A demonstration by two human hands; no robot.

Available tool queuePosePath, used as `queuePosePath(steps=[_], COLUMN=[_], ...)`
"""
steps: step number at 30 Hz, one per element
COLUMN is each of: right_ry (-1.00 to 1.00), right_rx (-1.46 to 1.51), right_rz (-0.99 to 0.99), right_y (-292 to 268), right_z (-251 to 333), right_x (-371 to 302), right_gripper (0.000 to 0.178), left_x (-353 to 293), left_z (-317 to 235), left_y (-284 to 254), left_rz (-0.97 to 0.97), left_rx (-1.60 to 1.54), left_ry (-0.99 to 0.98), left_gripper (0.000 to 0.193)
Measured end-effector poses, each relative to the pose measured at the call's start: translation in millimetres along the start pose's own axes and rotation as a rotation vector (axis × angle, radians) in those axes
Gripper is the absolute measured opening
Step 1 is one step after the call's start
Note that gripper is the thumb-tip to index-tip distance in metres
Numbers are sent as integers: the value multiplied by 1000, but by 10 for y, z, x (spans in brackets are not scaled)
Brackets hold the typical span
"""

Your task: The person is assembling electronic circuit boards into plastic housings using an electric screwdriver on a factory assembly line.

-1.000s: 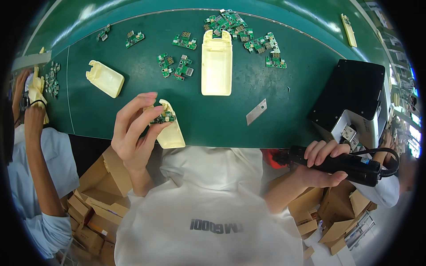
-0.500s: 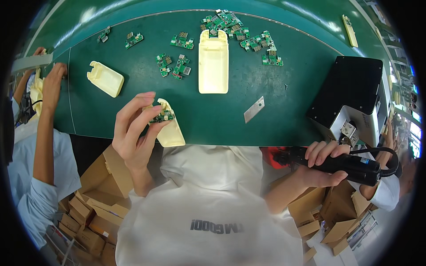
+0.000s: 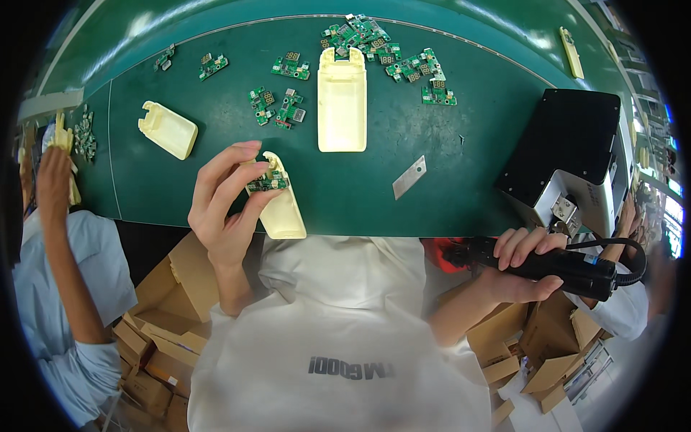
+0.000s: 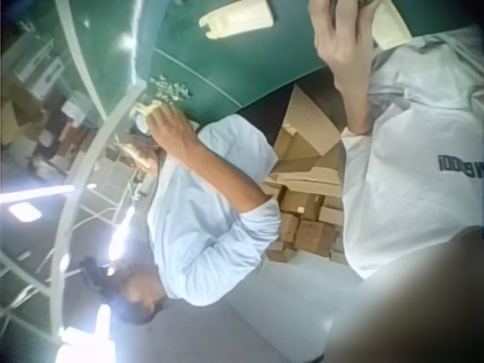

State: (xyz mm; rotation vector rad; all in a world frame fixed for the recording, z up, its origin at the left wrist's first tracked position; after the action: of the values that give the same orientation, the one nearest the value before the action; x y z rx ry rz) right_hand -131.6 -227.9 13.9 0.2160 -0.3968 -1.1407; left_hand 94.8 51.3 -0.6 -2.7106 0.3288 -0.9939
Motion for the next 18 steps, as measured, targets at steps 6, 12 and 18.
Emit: queuePosePath(steps=[6,12,18], right_ry=[-6,-2,-4], right_rx=[-12,-18,-18], right_rz=[-2,-11,-17], right_y=[-9,-46,-58], right_z=[-2,15,10], right_x=[-4,-12,-19], right_gripper=[51,51,51], left_x=[7,38,15], left_z=[49,3,52], left_y=[59,-24,-160], left_rz=[26,5,-76], left_rx=[210,169,147], left_ry=[-41,-25,-93], left_gripper=[35,39,40])
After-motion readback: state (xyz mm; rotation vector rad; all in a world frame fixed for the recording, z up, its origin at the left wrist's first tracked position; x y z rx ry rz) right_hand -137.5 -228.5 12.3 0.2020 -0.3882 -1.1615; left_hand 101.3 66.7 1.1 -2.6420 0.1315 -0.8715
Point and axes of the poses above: each hand's wrist, its own x-axis towards the middle knuckle, its own y-axis out of the palm, z = x × y, the point moved 6 cm from there along x, towards the middle knuckle, and after that the axes turned 12 degrees about -z, right-handed, at the moved point
